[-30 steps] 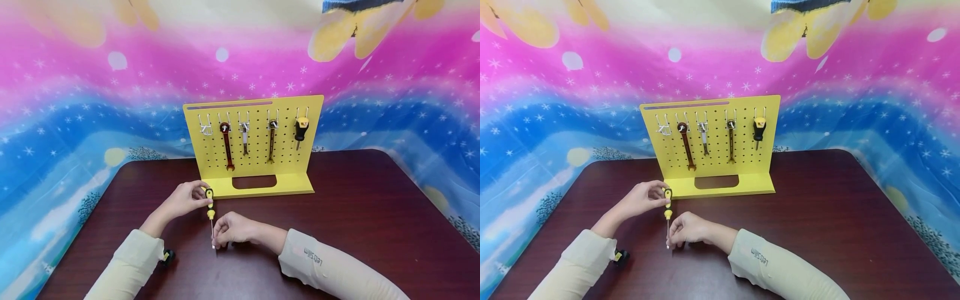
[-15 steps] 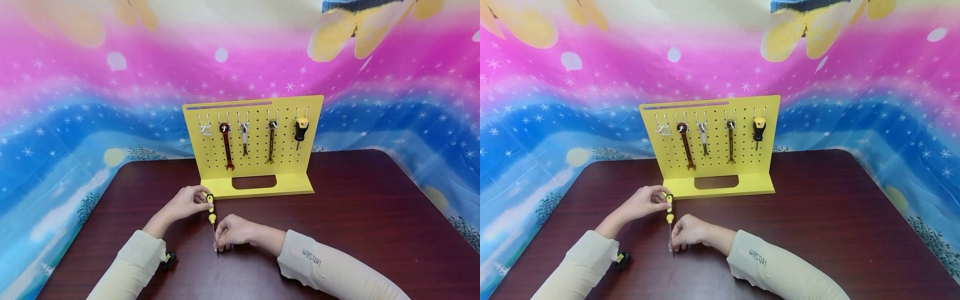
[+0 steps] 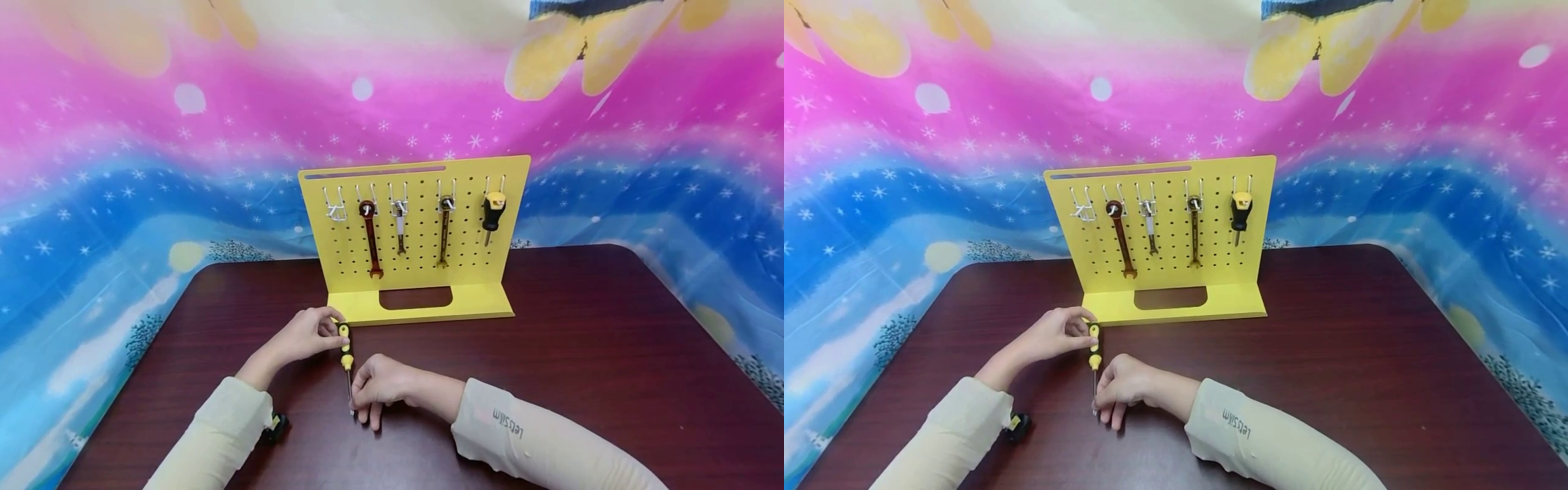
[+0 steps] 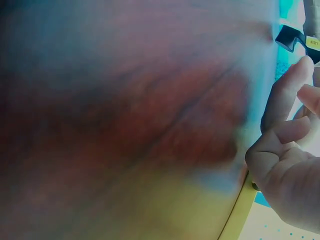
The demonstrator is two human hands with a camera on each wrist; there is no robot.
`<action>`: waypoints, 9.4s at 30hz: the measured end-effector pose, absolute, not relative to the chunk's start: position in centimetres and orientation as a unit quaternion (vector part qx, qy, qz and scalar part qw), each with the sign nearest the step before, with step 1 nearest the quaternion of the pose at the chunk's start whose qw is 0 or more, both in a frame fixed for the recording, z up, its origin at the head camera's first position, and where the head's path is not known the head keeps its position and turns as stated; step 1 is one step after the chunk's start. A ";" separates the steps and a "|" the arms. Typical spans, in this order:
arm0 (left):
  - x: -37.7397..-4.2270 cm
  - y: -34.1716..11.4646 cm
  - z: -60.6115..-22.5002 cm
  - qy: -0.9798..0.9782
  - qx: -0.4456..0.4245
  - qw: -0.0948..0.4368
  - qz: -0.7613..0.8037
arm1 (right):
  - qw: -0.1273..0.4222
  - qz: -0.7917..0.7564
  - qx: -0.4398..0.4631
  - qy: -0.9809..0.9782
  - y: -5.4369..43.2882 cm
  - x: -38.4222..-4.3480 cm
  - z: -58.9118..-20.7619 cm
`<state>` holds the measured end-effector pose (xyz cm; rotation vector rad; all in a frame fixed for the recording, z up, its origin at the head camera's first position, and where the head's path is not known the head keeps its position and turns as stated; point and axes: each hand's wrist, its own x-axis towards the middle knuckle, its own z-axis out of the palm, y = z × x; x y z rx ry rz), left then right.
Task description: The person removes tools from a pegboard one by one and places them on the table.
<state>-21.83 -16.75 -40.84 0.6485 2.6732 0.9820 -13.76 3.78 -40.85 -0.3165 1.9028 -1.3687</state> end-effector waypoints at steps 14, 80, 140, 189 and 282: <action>-20.9 -16.2 -40.7 0.917 0.234 0.115 0.301 | 0.394 -0.520 -0.114 0.749 3.3 -13.2 -41.1; -27.0 -11.7 -23.7 0.895 0.277 -0.154 0.314 | 0.022 -0.632 -0.040 0.773 8.3 -25.6 -40.8; -29.4 -9.9 -25.0 0.924 0.243 -0.101 0.278 | 0.009 -0.565 -0.184 0.804 7.5 -23.9 -40.3; -26.6 -11.1 -23.3 0.912 0.266 -0.072 0.304 | 0.013 -0.545 -0.227 0.807 8.3 -19.7 -37.6; -23.2 -11.4 -37.0 0.889 0.311 0.089 0.324 | 0.311 -0.540 -0.260 0.738 11.7 -11.8 -40.4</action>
